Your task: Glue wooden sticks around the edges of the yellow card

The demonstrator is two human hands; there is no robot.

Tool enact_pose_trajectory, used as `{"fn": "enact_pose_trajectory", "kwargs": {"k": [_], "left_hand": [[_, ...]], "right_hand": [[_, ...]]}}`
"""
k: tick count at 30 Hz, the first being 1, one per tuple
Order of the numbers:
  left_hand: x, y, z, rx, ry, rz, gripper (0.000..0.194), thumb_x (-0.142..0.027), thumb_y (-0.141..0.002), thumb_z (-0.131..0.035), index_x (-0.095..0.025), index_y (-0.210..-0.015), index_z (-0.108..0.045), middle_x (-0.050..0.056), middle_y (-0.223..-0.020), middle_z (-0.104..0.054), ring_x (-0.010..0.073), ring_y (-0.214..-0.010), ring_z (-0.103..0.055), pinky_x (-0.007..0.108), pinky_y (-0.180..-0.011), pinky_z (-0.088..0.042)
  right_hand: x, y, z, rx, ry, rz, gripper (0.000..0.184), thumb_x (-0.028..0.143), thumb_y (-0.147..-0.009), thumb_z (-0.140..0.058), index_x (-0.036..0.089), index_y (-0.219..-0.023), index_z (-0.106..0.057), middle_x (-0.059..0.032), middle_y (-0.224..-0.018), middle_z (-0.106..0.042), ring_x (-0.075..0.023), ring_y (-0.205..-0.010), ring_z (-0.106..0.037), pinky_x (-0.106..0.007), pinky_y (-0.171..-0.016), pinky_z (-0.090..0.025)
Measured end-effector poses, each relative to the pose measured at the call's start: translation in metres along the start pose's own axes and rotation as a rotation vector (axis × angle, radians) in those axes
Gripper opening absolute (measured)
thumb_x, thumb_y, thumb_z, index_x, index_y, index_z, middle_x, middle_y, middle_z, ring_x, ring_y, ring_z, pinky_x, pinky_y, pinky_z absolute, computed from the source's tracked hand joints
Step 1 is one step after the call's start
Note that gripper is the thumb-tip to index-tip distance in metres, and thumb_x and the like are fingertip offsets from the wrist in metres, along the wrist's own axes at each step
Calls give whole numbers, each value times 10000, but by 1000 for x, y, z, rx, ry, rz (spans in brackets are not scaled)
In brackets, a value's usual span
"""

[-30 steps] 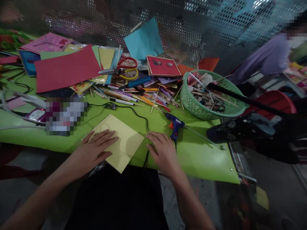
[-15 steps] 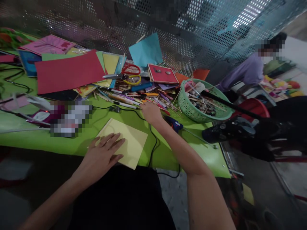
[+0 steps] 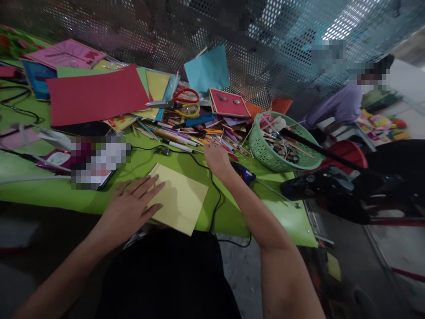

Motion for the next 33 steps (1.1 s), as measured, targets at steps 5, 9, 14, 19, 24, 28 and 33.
{"fn": "enact_pose_trajectory", "kwargs": {"k": [5,9,14,19,24,28,33], "left_hand": [[24,-2,4,-74,11,35,518,-451,-1073,-416,-227,-1505,-591,105,-1612,-546,345,-1430,-564,602,-1179,-384],[39,-5,2,-105,54,49,551,-465,-1065,-399,-195,-1502,-598,130,-1555,-605,357,-1439,-555,587,-1171,-394],[44,-10,3,-112,91,77,539,-457,-1066,-384,-203,-1480,-617,113,-1511,-648,324,-1417,-579,524,-1169,-416],[43,-16,4,-97,95,55,502,-412,-1074,-414,-210,-1497,-593,92,-1534,-631,303,-1388,-598,497,-1167,-426],[42,-19,5,-111,99,29,493,-399,-1075,-440,-200,-1502,-585,96,-1529,-635,309,-1369,-609,505,-1147,-444],[43,-20,4,-113,107,29,481,-390,-1070,-463,-207,-1496,-590,99,-1518,-644,311,-1367,-609,514,-1152,-440],[43,-22,3,-116,104,17,479,-383,-1068,-478,-185,-1489,-594,100,-1516,-645,320,-1360,-607,529,-1145,-446]], "right_hand": [[-21,29,1,-2,-43,-1,351,105,-1046,-396,126,-1260,-673,-173,-1209,-746,-281,-1069,-722,-368,-898,-534],[-41,63,2,-90,-159,-17,326,135,-1032,-441,133,-1211,-713,-181,-1230,-725,-299,-1098,-704,-396,-935,-530],[-40,107,6,-271,-463,99,250,197,-1040,-496,178,-1137,-726,-127,-1078,-736,-267,-1018,-704,-380,-900,-540],[-8,127,0,-233,-575,236,250,211,-1063,-512,168,-1143,-745,-120,-1012,-732,-259,-955,-710,-370,-829,-547],[7,126,-5,-186,-503,242,283,181,-1055,-515,162,-1193,-761,-127,-997,-726,-269,-934,-705,-382,-814,-550],[12,126,-4,-181,-479,246,304,156,-1050,-510,150,-1214,-767,-129,-1002,-727,-263,-940,-703,-369,-808,-544],[16,127,-6,-200,-427,248,301,148,-1042,-524,169,-1209,-775,-117,-974,-728,-249,-906,-692,-351,-775,-518]]}}
Point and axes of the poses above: each hand's wrist, its own y-axis away from the middle knuckle, its own z-axis out of the back of the hand, x = y × z, the point moved 5 cm from there along -y, towards the middle knuckle
